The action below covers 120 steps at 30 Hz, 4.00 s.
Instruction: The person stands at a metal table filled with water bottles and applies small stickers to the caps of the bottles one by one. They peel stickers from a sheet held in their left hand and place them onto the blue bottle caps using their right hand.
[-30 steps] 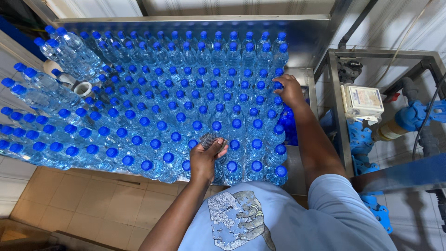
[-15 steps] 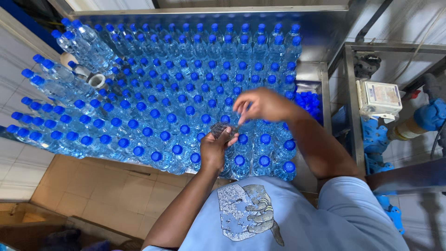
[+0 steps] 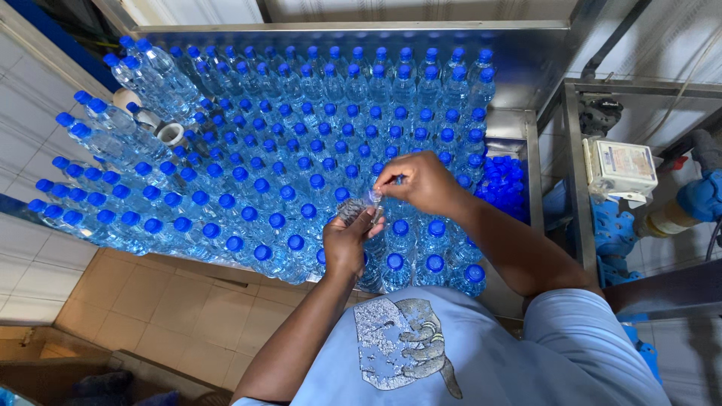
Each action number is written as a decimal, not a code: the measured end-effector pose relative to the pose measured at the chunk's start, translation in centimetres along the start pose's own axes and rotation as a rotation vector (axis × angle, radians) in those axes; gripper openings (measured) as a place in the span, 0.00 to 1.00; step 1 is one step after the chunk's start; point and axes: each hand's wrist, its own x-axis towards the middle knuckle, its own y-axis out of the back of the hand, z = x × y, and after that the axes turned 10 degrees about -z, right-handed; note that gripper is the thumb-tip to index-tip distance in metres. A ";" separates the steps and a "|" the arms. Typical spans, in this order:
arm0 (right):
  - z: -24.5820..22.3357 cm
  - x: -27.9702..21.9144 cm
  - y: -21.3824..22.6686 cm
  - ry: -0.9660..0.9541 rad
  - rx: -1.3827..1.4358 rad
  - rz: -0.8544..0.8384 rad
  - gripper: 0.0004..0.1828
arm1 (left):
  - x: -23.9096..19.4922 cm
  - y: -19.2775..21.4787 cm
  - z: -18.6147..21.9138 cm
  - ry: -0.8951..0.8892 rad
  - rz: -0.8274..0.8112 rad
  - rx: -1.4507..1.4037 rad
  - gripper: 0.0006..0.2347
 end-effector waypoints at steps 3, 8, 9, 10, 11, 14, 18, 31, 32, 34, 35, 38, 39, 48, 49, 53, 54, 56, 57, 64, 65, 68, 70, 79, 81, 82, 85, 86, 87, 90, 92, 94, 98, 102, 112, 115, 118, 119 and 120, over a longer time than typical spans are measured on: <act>-0.3 -0.2 0.3 0.041 0.036 -0.129 0.04 | -0.3 -0.4 0.5 0.002 0.007 0.002 0.06; 1.1 -0.1 2.3 0.178 -0.021 -0.332 0.03 | -0.1 0.1 -0.5 0.003 0.002 0.036 0.05; 0.9 -0.2 2.8 0.189 -0.018 -0.404 0.02 | 0.0 0.2 -0.6 -0.006 0.001 0.043 0.03; 1.6 -0.1 2.7 0.188 -0.019 -0.405 0.02 | 0.1 0.1 -0.8 -0.006 0.001 0.041 0.03; 2.2 -0.1 2.7 0.160 0.042 -0.462 0.05 | 0.2 0.0 -1.0 0.003 -0.012 0.050 0.04; 2.9 -0.6 3.1 0.030 0.103 -0.485 0.09 | -0.9 -0.9 0.2 0.030 -0.030 0.052 0.04; 0.5 0.1 6.3 -0.365 -0.082 0.013 0.07 | -0.5 -0.3 0.0 0.055 -0.017 0.018 0.06; 31.7 -0.9 9.7 -0.816 -0.898 0.080 0.09 | -0.9 0.2 -0.2 0.034 0.006 0.024 0.07; 31.0 -0.8 9.6 -0.761 -0.846 0.093 0.09 | -1.0 0.1 -0.1 0.043 0.006 0.022 0.07; 31.9 -0.6 9.4 -0.706 -0.793 0.106 0.09 | -1.0 0.0 -0.1 0.052 0.008 0.020 0.07; 33.5 -0.5 9.3 -0.605 -0.721 0.111 0.09 | -0.9 0.1 -0.2 0.058 0.012 0.021 0.07; 31.6 -0.9 9.0 -0.440 -0.681 0.171 0.10 | -0.8 0.3 -0.4 0.067 0.023 0.025 0.07; 29.8 -1.0 9.0 -0.376 -0.717 0.227 0.11 | -0.7 0.5 -0.5 0.070 0.027 0.027 0.07; 31.8 0.2 9.3 -0.366 -0.870 -0.160 0.17 | -1.1 0.5 0.0 0.060 0.009 0.036 0.06; 32.0 0.3 9.1 -0.368 -0.868 -0.160 0.17 | -1.1 0.6 0.2 0.062 0.009 0.037 0.06; 31.5 0.0 8.8 -0.395 -0.886 -0.154 0.23 | -1.0 0.9 -0.2 0.069 0.000 0.030 0.06; 30.9 0.2 8.4 -0.396 -0.886 -0.143 0.27 | -1.0 1.3 -0.3 0.064 -0.001 0.023 0.06; 24.0 0.6 8.2 -0.350 -0.755 -0.029 0.30 | -0.9 1.6 0.0 0.112 -0.009 0.023 0.07; 20.5 0.8 8.2 -0.304 -0.630 0.086 0.34 | -0.8 1.8 0.2 0.158 -0.022 0.021 0.08; 0.3 -4.6 -1.2 -0.359 0.056 -0.042 0.30 | -0.9 0.3 0.1 0.214 -0.371 0.001 0.12; 1.2 -5.5 -2.6 -0.376 -0.020 -0.015 0.25 | -1.1 0.1 -0.1 0.212 -0.428 -0.014 0.11; 3.7 -9.0 -5.7 -0.381 -0.117 0.145 0.17 | -1.1 0.1 -1.1 0.223 -0.545 0.044 0.08; 3.3 -11.0 -6.5 -0.366 -0.139 0.272 0.14 | -1.2 -0.1 -1.7 0.232 -0.601 0.115 0.07; -2.1 -14.9 -11.9 -0.455 0.090 0.752 0.08 | -3.1 -0.7 -1.7 0.262 -0.687 0.201 0.05; -4.1 -15.1 -12.1 -0.550 0.130 0.708 0.16 | -4.4 -1.7 -0.4 0.173 -0.616 0.383 0.02; -4.0 -15.3 -12.3 -0.554 0.126 0.717 0.16 | -4.3 -1.5 -0.7 0.175 -0.626 0.383 0.02; -4.6 -16.2 -12.0 -0.461 0.073 0.789 0.07 | -4.2 -0.9 -1.7 0.127 -0.595 0.511 0.01; -5.5 -16.4 -11.5 -0.398 0.082 0.746 0.07 | -4.1 -0.7 -2.0 0.096 -0.596 0.623 0.00; -6.3 -16.6 -11.0 -0.335 0.092 0.702 0.06 | -4.0 -0.5 -2.3 0.066 -0.595 0.735 0.01; -7.7 -18.7 -9.2 -0.349 0.245 0.427 0.05 | -4.7 -1.7 -2.4 0.050 -0.595 0.784 0.04; -7.9 -20.0 -8.5 -0.323 0.245 0.401 0.06 | -5.1 -2.1 -3.2 0.098 -0.601 0.783 0.02; -7.4 -21.2 -7.6 -0.294 0.247 0.370 0.07 | -5.7 -3.4 -2.3 0.144 -0.600 0.781 0.00; -3.9 -24.0 -7.2 -0.321 -0.266 0.568 0.09 | -6.4 -4.9 -2.0 0.269 -0.467 0.306 0.09; -0.2 -25.9 -6.9 -0.307 -0.678 0.484 0.11 | -7.0 -4.9 -2.4 0.243 -0.349 0.097 0.08; 4.1 -24.2 -7.3 -0.363 -0.462 0.321 0.13 | -10.5 -4.7 -3.2 0.174 -0.236 0.033 0.08; 0.7 -24.4 -7.5 -0.268 -0.335 0.314 0.13 | -11.0 -4.6 -3.6 0.195 -0.246 0.007 0.07; -1.5 -25.5 -8.3 -0.228 -0.447 0.268 0.14 | -11.1 -4.7 -4.6 0.207 -0.202 -0.075 0.07; -1.4 -25.9 -8.5 -0.234 -0.477 0.239 0.16 | -11.2 -4.8 -4.9 0.193 -0.198 -0.053 0.07; -1.4 -26.3 -8.6 -0.239 -0.508 0.213 0.19 | -11.3 -5.0 -5.2 0.179 -0.197 -0.031 0.07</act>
